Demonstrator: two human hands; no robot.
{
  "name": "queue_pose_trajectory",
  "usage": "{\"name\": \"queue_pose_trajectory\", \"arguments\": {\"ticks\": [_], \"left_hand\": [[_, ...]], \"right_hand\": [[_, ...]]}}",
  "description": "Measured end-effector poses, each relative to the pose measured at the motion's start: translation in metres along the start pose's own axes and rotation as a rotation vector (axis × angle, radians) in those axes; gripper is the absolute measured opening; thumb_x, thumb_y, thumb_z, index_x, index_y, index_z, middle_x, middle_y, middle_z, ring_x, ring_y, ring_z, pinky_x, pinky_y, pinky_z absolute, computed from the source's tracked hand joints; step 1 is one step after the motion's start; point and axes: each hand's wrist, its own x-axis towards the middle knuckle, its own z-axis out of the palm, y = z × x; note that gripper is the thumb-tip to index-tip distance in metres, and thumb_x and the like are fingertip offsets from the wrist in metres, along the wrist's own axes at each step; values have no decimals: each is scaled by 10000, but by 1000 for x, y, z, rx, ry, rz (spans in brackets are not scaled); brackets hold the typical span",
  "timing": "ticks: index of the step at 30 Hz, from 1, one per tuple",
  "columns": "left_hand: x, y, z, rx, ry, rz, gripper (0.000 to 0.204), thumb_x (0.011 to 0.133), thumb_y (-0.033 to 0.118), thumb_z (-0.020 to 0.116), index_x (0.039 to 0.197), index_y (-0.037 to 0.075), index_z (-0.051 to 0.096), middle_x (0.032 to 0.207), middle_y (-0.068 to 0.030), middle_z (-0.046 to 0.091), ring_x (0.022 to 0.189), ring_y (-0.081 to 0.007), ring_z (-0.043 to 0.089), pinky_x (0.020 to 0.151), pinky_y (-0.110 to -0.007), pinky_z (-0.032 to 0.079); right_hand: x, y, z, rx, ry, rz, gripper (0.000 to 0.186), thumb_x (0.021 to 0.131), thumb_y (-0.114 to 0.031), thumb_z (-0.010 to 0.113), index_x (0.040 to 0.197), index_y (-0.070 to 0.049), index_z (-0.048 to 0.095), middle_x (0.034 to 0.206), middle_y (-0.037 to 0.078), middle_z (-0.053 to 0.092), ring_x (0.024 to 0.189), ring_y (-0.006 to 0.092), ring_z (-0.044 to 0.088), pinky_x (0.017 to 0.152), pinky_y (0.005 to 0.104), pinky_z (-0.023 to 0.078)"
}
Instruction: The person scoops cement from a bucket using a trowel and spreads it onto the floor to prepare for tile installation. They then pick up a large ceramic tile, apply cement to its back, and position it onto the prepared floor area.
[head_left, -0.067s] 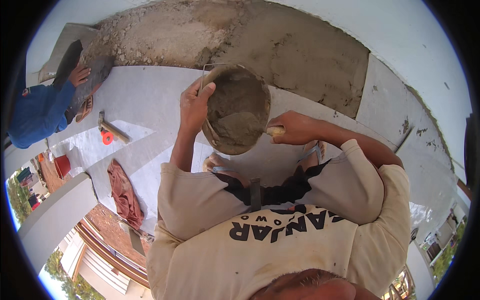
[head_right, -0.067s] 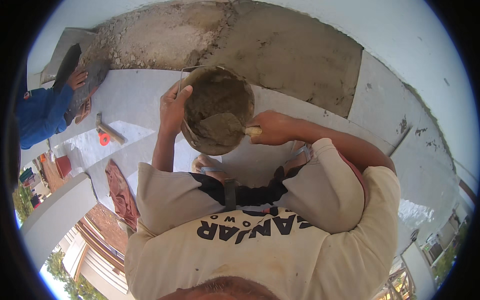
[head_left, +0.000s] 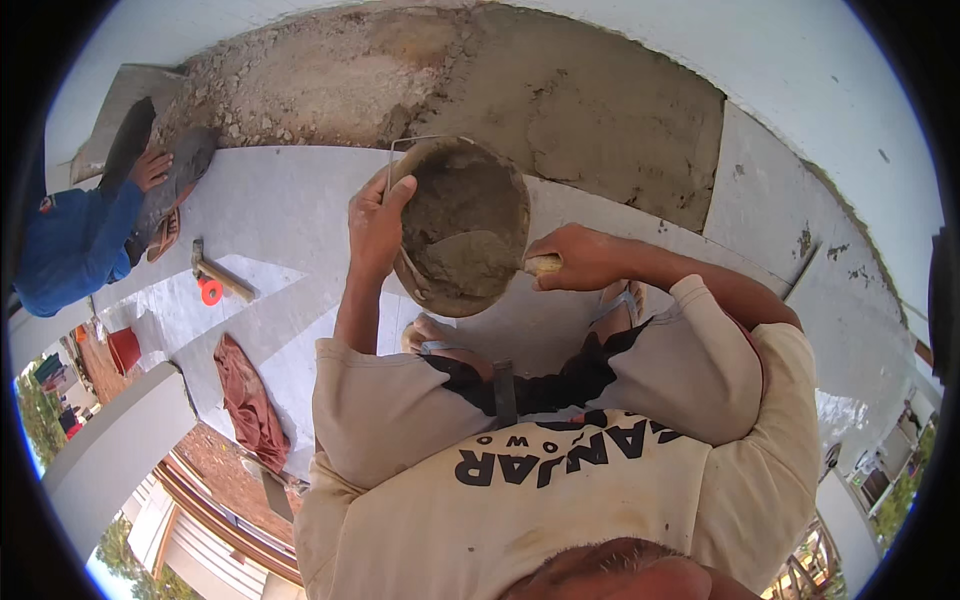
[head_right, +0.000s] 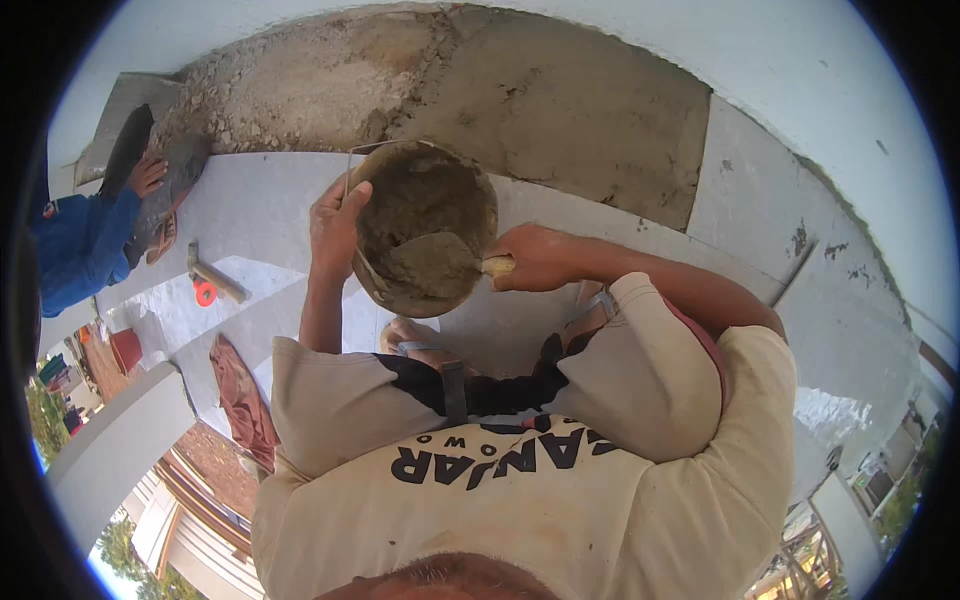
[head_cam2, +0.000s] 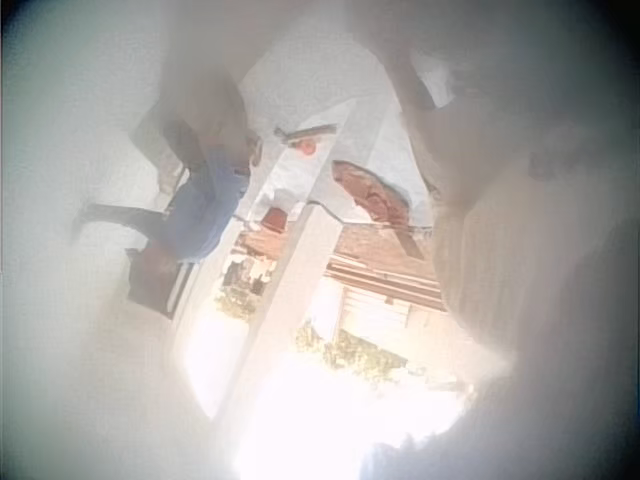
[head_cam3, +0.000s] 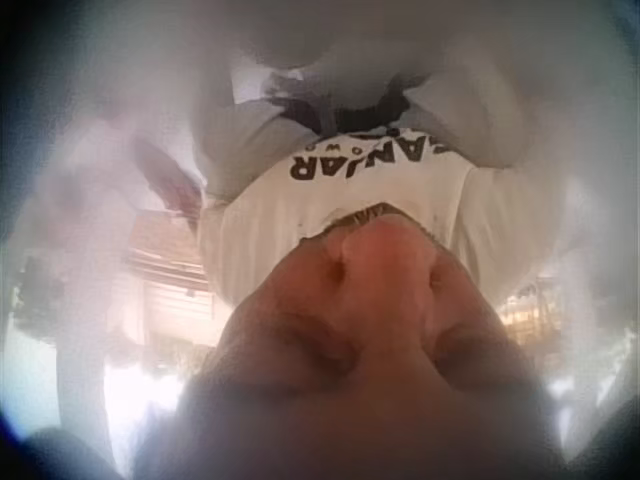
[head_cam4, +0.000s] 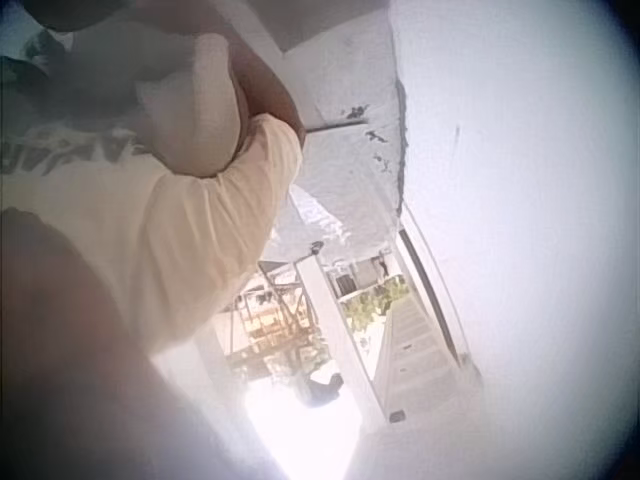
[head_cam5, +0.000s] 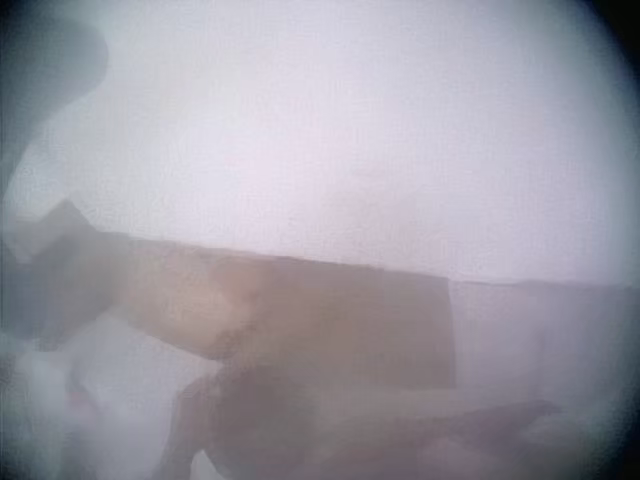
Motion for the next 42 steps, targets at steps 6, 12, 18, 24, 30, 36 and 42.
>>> {"name": "queue_pose_trajectory", "arguments": {"ticks": [6, 12, 18, 24, 30, 36, 42], "left_hand": [[4, -10, -25, -84, 4, -7, 308, 970, 175, 615, 1205, -18, 659, 1075, -55, 698, 956, -120, 623, 866, -288, 493], [5, -28, -74, -231, 92, -64, 332, 998, 228, 575, 1179, -38, 659, 1097, -99, 701, 970, -183, 659, 862, -323, 523], [9, -81, -138, -170, 164, -164, 484, 1049, 328, 413, 1287, -70, 550, 1244, -183, 628, 1103, -296, 635, 960, -419, 511], [11, -94, -143, -357, 117, -227, 525, 1053, 371, 406, 1305, -71, 534, 1262, -191, 617, 1112, -300, 629, 981, -418, 494], [2, -83, -130, -205, 287, -202, 533, 1035, 385, 445, 1239, -85, 591, 1207, -192, 644, 1056, -291, 642, 933, -386, 516], [1, -84, -134, -274, 245, -198, 550, 1036, 391, 436, 1249, -94, 583, 1209, -195, 643, 1058, -297, 647, 933, -390, 519], [4, -87, -133, -278, 246, -209, 534, 1039, 387, 429, 1239, -80, 594, 1191, -183, 655, 1054, -291, 652, 931, -388, 521]], "right_hand": [[-38, 4, -25, 438, 19, 179, 412, 832, -282, 673, 1160, -34, 672, 818, 61, 657, 656, 149, 613, 636, 330, 514], [-82, 59, -29, 568, 569, 274, 460, 830, -268, 679, 1225, -36, 641, 839, 68, 661, 658, 148, 608, 643, 320, 510], [-111, 136, -32, 184, 1247, 521, 536, 824, -263, 670, 1287, -7, 580, 1011, 224, 681, 913, 340, 669, 818, 421, 521], [-93, 251, -69, -57, 1405, 904, 572, 824, -293, 689, 1276, 18, 529, 1137, 270, 649, 1074, 412, 629, 916, 494, 493], [-108, 274, -80, 194, 1490, 847, 450, 832, -274, 684, 1155, 25, 590, 970, 227, 688, 852, 376, 689, 778, 459, 546], [-100, 249, -80, 705, 1359, 605, 269, 910, -240, 632, 1019, 4, 601, 715, 76, 595, 538, 179, 590, 480, 342, 503], [-102, 277, -106, 740, 1271, 624, 269, 924, -277, 605, 964, -14, 565, 701, 77, 575, 560, 200, 591, 488, 367, 507]]}}
